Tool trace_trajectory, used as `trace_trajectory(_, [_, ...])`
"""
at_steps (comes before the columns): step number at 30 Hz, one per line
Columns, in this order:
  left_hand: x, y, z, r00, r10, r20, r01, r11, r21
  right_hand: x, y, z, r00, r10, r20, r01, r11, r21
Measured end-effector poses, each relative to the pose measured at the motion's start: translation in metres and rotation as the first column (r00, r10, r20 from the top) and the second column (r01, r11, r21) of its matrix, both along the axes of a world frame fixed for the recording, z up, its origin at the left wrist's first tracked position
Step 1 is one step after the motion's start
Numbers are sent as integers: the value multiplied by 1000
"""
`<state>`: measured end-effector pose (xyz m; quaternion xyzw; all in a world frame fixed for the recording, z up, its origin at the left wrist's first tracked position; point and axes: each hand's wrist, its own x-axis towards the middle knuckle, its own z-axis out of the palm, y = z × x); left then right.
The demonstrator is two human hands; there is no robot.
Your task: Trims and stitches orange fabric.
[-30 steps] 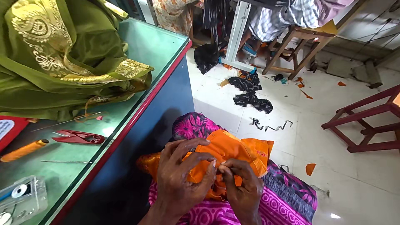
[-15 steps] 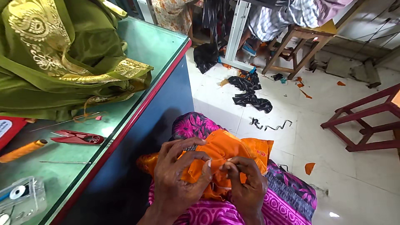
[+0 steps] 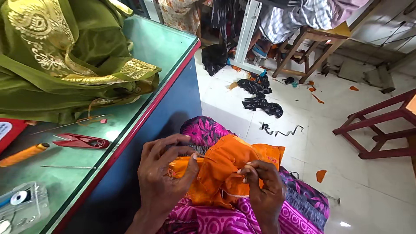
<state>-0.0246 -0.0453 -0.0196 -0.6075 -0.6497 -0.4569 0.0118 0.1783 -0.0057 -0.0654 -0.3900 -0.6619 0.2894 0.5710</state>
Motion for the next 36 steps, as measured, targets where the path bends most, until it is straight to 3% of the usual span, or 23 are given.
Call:
trace_trajectory(6, [-15, 4, -7, 991, 83, -105, -97, 986, -139, -4, 0, -1, 999, 44, 0, -44, 999, -18])
trace_trajectory(13, [-27, 0, -16, 996, 81, -32, -86, 980, -180, -13, 2, 0, 995, 92, 26, -91, 995, -52])
trace_trajectory(17, [-28, -1, -29, 998, 31, 54, -19, 975, -221, -27, 6, 7, 982, 180, 52, -176, 981, -88])
trace_trajectory(23, [-36, -13, -38, 987, -113, 118, 156, 857, -491, -88, 22, 22, 898, 366, 243, -363, 930, -58])
trace_trajectory(27, [-42, -27, -40, 993, -103, 63, 120, 902, -416, -148, 33, 33, 843, 370, 391, -415, 909, 34])
trace_trajectory(33, [-52, -42, -40, 999, -16, 29, 27, 899, -437, -217, 30, 55, 771, 458, 441, -562, 816, 134])
trace_trajectory(36, [-51, -44, -107, 986, 88, -143, -125, 952, -280, -238, 13, 58, 729, 474, 494, -607, 781, 148])
